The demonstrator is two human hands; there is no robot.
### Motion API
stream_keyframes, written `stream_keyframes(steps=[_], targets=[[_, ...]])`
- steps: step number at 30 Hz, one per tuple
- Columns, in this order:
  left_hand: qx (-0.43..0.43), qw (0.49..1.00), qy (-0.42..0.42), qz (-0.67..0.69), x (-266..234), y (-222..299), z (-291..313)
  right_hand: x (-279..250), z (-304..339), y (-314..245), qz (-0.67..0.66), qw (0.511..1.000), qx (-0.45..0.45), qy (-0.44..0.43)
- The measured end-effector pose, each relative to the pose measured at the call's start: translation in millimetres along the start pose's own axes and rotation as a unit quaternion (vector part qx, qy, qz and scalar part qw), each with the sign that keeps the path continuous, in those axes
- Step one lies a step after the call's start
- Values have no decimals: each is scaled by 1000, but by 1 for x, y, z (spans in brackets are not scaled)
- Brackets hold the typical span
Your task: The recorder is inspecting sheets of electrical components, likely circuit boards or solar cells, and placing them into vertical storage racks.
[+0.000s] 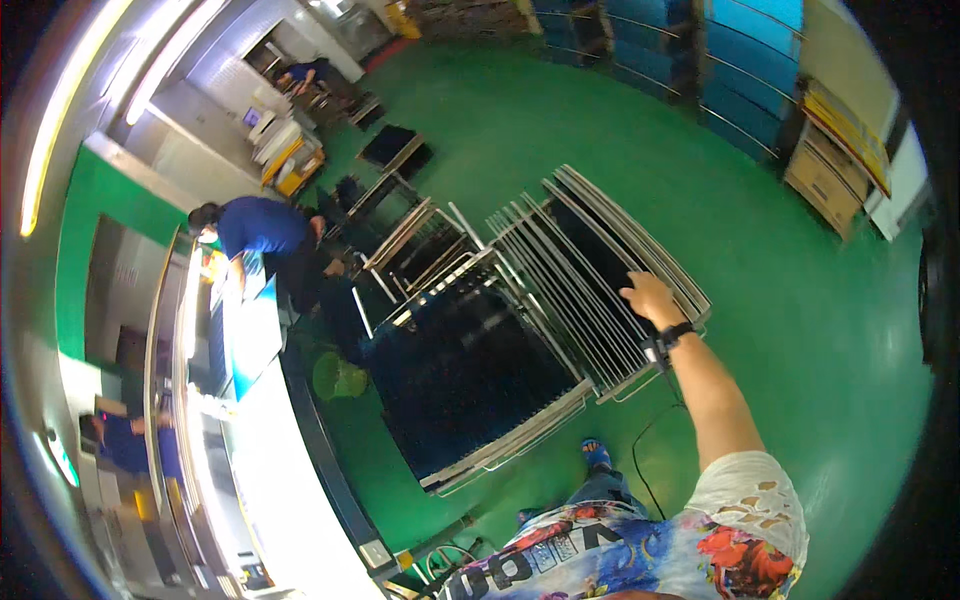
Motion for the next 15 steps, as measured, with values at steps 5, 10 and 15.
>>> stream_keyframes(steps=[5,10,15], targets=[[-66,996,50,25,76,10,31,-138,23,-93,-164,973,-160,13],[-461,751,133,454,177,32,131,-246,158,-259,-231,874,-427,27],[-681,493,310,444,95,61,187,-288,278,-343,16,795,-593,-122]])
Point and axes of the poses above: each hand's wrist, its own z-axis away from the middle knuckle, its own x-axis out of the palm, y = z × x, the point moved 3 cm from there along -z, towards the middle knuckle, and after that the axes turned 6 degrees about -y, right-handed, at the moved point
